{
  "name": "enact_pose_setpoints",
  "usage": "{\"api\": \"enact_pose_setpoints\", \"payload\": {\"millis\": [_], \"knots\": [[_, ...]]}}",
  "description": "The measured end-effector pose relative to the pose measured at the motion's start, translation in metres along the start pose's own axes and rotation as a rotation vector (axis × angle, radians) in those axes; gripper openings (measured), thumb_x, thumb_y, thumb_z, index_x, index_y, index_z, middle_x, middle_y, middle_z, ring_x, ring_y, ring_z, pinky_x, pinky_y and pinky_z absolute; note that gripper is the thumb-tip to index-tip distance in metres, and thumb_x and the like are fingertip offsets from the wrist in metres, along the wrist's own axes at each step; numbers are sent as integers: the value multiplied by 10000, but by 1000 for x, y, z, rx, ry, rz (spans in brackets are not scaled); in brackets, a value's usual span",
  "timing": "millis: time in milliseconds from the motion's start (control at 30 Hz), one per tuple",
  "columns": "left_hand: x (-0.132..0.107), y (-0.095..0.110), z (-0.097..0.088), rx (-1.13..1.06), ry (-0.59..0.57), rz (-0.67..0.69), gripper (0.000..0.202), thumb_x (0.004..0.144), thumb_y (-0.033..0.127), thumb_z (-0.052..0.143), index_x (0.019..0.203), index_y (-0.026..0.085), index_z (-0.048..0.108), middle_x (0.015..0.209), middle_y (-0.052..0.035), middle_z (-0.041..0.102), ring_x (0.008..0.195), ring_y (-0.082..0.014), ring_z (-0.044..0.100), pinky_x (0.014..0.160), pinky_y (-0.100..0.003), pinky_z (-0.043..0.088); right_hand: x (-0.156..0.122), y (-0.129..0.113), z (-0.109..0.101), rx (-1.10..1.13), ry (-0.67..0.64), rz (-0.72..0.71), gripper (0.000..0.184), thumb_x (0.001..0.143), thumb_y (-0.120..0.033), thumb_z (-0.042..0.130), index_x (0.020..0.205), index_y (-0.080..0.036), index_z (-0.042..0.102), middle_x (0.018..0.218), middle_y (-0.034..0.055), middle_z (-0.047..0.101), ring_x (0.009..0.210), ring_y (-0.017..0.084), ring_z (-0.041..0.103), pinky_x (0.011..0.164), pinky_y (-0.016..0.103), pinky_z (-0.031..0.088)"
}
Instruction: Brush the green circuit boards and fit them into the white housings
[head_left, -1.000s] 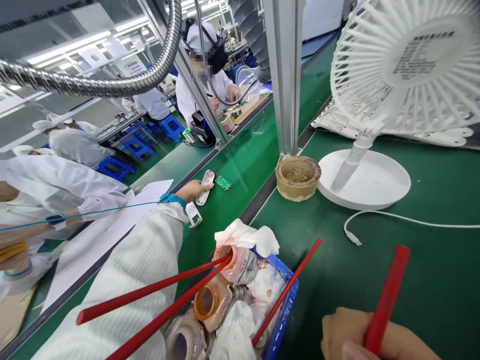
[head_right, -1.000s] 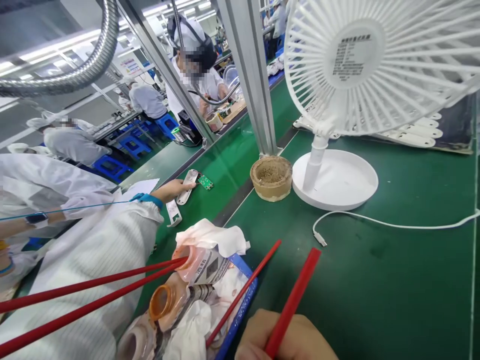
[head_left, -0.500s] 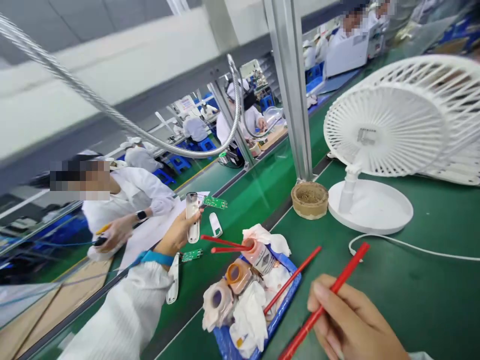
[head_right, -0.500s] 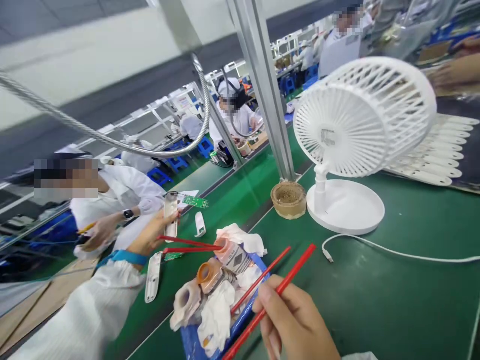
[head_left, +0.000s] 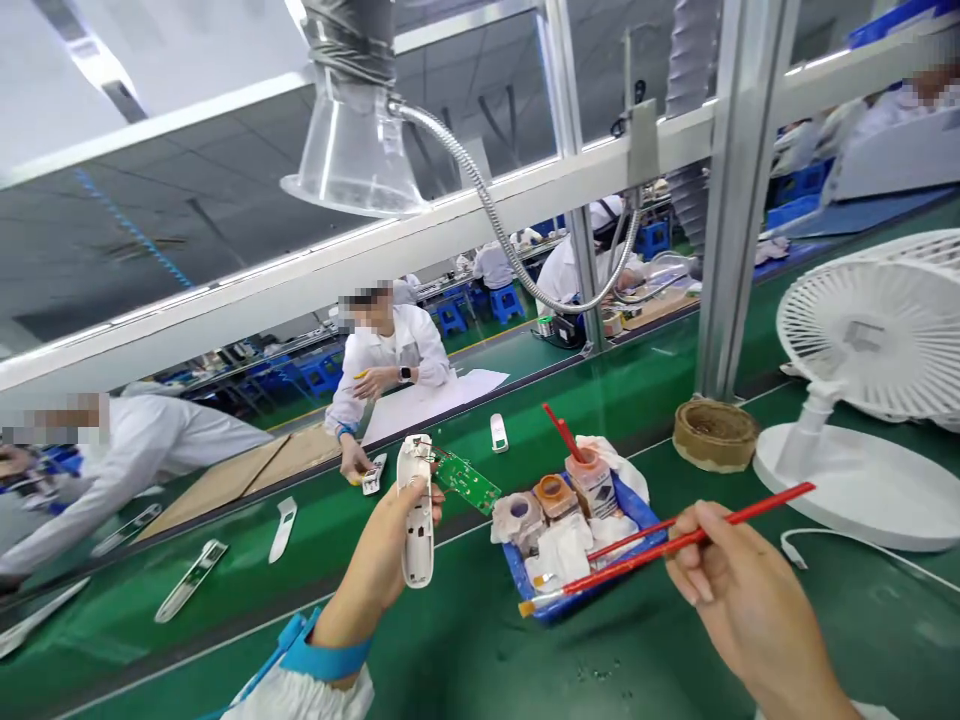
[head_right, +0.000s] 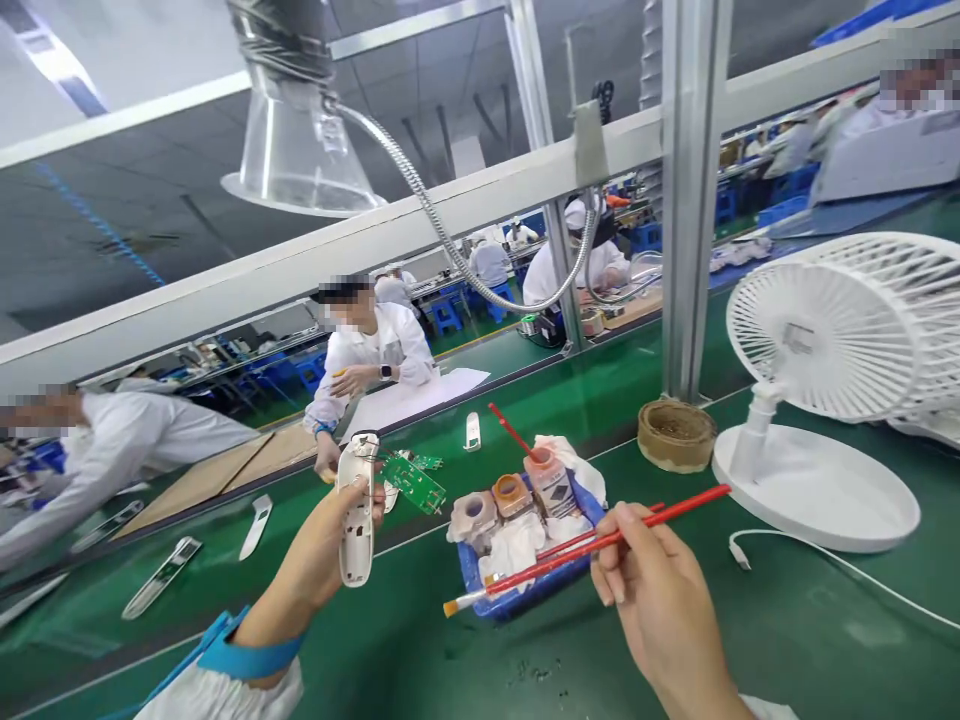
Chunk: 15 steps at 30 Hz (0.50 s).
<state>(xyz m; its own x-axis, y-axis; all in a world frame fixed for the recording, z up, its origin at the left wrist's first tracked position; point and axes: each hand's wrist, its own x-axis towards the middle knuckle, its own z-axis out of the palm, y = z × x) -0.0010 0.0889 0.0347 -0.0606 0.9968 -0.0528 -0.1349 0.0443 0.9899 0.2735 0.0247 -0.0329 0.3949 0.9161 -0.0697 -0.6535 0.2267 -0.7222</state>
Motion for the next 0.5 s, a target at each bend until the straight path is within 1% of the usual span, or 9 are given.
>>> {"api": "enact_pose_setpoints", "payload": {"millis": [67, 133, 200, 267, 367, 433, 500], "knots": [[-21, 0, -2, 47, 1, -20, 328, 769, 418, 636, 986, 183, 563, 643, 32, 595, 554, -78, 499, 513, -185, 378, -2, -8, 4, -3, -65, -75, 262, 763, -379, 667, 631, -159, 614, 497, -13, 507, 355, 53, 392, 337, 174, 363], [-38, -1, -1, 90, -8, -59, 326, 774, 461, 616, 926, 179, 558, 595, 29, 586, 549, -84, 483, 505, -187, 358, -5, -17, 10, -12, -148, -193, 231, 827, -342, 597, 674, -172, 626, 527, -7, 527, 375, 66, 422, 357, 188, 398], [-52, -2, 0, 107, -30, -89, 335, 767, 493, 610, 843, 174, 542, 584, 18, 589, 553, -88, 472, 510, -194, 350, -9, -25, 18, -34, -259, -334, 214, 871, -313, 542, 731, -186, 642, 574, 4, 555, 420, 88, 470, 391, 214, 443], [-61, -2, 2, 108, -77, -106, 356, 765, 516, 601, 837, 174, 534, 608, 10, 597, 555, -88, 460, 510, -200, 339, -14, -32, 25, -77, -392, -461, 201, 895, -294, 509, 795, -195, 653, 635, 16, 577, 473, 111, 512, 424, 247, 477], [-72, -1, 3, 103, -151, -114, 395, 764, 534, 592, 931, 180, 537, 630, 9, 591, 566, -89, 448, 516, -205, 326, -23, -36, 35, -177, -584, -566, 189, 914, -255, 476, 880, -197, 653, 693, 27, 583, 530, 139, 549, 448, 289, 502], [-77, 0, 3, 91, -188, -107, 421, 758, 542, 596, 966, 181, 534, 646, 8, 584, 579, -90, 448, 521, -207, 320, -28, -37, 40, -235, -652, -609, 194, 922, -228, 457, 914, -196, 648, 695, 28, 581, 551, 152, 563, 454, 302, 508], [-81, 0, 1, 76, -229, -94, 436, 748, 544, 606, 978, 181, 532, 666, 6, 578, 591, -90, 452, 526, -208, 317, -33, -38, 42, -274, -668, -654, 199, 926, -214, 448, 929, -194, 646, 679, 24, 579, 556, 154, 567, 462, 305, 513]]}}
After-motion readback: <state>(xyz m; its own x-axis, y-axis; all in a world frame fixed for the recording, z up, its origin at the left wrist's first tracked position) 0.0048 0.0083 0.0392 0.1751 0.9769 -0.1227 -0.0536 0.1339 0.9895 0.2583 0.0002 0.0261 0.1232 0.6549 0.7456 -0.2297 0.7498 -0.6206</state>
